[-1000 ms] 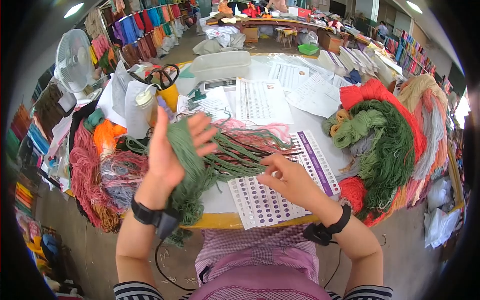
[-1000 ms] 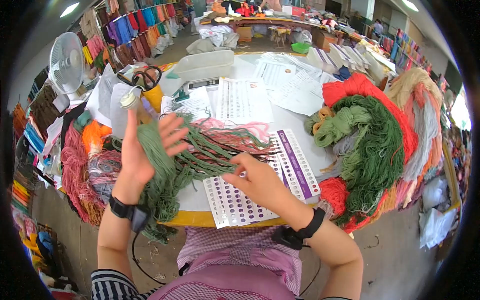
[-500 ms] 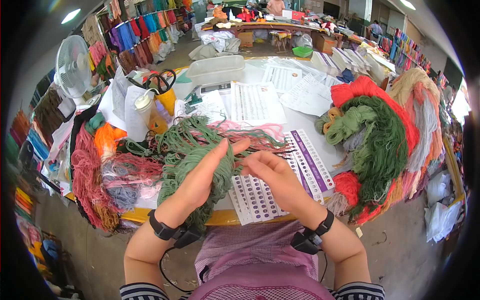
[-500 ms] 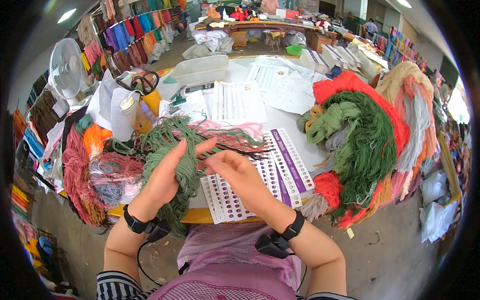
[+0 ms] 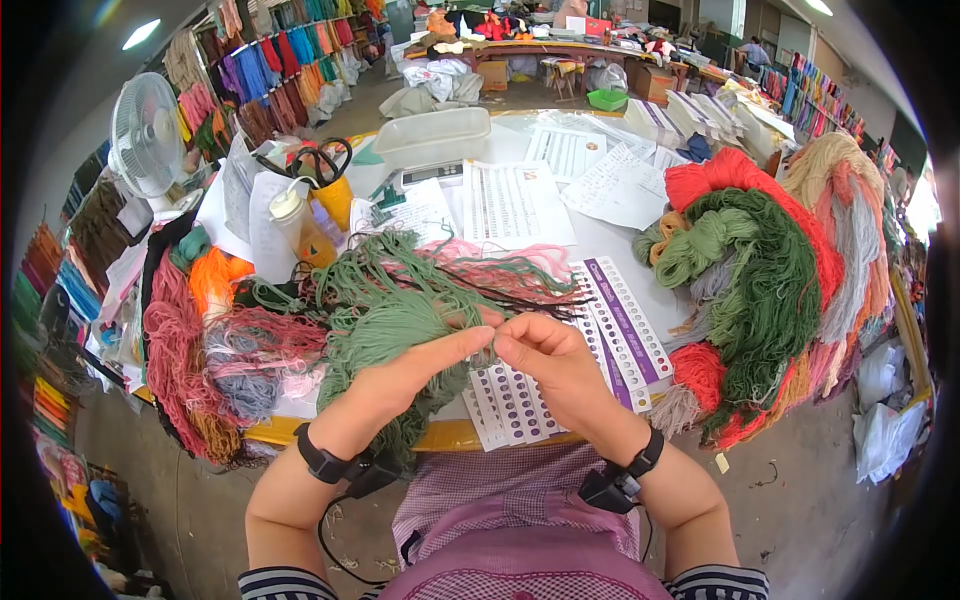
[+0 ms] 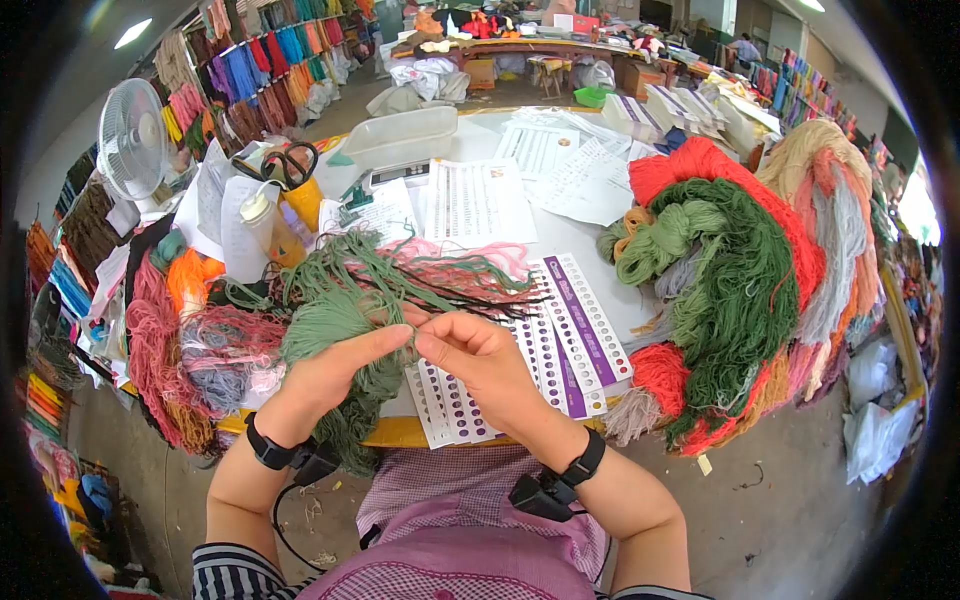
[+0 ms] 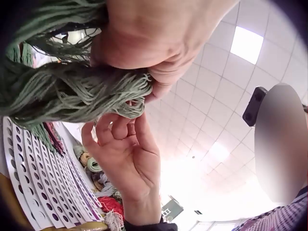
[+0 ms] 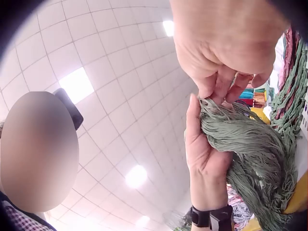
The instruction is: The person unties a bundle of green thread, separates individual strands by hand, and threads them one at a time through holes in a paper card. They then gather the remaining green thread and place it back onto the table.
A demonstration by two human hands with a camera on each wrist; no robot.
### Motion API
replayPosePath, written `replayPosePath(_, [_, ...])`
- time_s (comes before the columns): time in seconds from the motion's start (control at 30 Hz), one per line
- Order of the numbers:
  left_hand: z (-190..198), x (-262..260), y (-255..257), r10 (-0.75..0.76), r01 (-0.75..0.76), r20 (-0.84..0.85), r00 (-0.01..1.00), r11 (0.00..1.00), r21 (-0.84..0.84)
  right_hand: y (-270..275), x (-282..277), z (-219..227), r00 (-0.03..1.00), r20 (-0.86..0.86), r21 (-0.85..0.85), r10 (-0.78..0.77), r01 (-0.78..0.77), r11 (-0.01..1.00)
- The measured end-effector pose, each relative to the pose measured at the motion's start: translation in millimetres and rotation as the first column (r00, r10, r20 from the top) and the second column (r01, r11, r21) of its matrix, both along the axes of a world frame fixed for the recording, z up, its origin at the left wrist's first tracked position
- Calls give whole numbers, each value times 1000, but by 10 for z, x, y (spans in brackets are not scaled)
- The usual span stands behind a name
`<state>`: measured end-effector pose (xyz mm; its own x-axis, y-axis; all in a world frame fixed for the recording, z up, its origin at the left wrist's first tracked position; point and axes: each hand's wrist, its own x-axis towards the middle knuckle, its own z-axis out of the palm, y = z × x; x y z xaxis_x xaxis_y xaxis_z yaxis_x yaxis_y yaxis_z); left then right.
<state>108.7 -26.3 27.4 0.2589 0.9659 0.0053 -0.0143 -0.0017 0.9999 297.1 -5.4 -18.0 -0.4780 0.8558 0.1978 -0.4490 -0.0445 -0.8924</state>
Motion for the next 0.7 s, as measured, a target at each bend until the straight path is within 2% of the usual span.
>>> replayPosePath(0.1, [-23,1,15,16,-18,22,1000,998,65,6,2,4,1000,-3,-2,-31,31,1000])
replayPosePath(0.17, [27,16,26,59,-36,202,978,993,-117,12,-3,18,999,-13,0,-51,51,999])
replayPosePath(0.3, [30,21,34,51,-19,222,974,990,-143,20,-3,19,999,-33,34,-26,27,999])
replayPosePath(0.37, [21,33,25,40,-34,116,992,998,-52,16,-7,22,999,-30,42,-23,25,999])
replayPosePath(0.53, [-19,23,39,41,-33,154,987,998,-54,10,-7,13,999,-21,-28,-43,42,999])
replayPosePath(0.7, [-36,29,52,35,-29,136,990,998,-52,5,-4,-10,997,-31,-26,-64,63,998])
